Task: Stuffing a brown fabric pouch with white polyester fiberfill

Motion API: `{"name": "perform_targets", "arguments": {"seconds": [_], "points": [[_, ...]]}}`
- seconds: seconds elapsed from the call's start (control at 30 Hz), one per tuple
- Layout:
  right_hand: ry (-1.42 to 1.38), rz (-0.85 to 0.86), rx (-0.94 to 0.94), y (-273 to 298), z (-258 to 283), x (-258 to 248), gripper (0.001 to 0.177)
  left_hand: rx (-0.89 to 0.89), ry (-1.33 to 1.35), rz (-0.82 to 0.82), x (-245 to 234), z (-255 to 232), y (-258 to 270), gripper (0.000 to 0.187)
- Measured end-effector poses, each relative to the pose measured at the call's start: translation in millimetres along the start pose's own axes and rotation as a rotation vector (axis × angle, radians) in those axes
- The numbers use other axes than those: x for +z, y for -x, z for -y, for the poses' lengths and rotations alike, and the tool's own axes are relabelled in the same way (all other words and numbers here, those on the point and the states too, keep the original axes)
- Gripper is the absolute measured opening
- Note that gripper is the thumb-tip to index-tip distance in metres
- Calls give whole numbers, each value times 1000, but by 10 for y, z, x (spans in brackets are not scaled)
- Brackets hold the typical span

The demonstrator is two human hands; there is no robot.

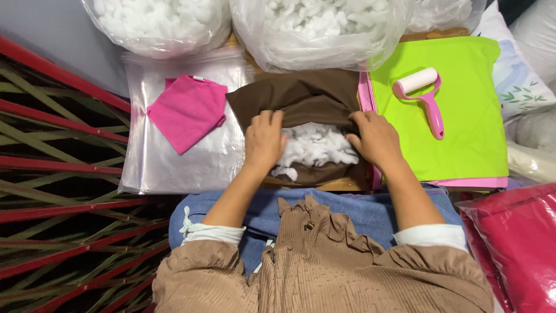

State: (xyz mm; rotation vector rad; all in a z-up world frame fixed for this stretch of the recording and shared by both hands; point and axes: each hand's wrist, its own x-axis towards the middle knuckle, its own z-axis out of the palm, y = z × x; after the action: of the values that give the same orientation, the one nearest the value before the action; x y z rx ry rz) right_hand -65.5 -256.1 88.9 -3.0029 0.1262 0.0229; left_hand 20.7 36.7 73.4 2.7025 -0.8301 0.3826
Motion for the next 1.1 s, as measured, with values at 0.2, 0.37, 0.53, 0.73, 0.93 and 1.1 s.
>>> {"name": "perform_targets", "arguments": {"seconds": [0.2,0.37,0.53,0.73,0.93,1.1], "points": [[-565,73,126,-112,-70,-282,22,-501,789,246,-127,123,-155,19],[-1130,0,151,40,-25,-567,13,-415,1017,47,-402,69,-281,12],[-1561,-72,148,27,-276,-665,20,-258,1441,-86,-546,157,-418,36],[-1222,-174,99,-89,-408,-530,13,-177,1505,-22,-561,415,-479,17],[-355,-218,36,-157,-55,-468,34,-113,355,30,-489,274,-377,26],[-242,-122,14,-205,316,-580,58,-239,240,307,-392,205,-352,68]]}}
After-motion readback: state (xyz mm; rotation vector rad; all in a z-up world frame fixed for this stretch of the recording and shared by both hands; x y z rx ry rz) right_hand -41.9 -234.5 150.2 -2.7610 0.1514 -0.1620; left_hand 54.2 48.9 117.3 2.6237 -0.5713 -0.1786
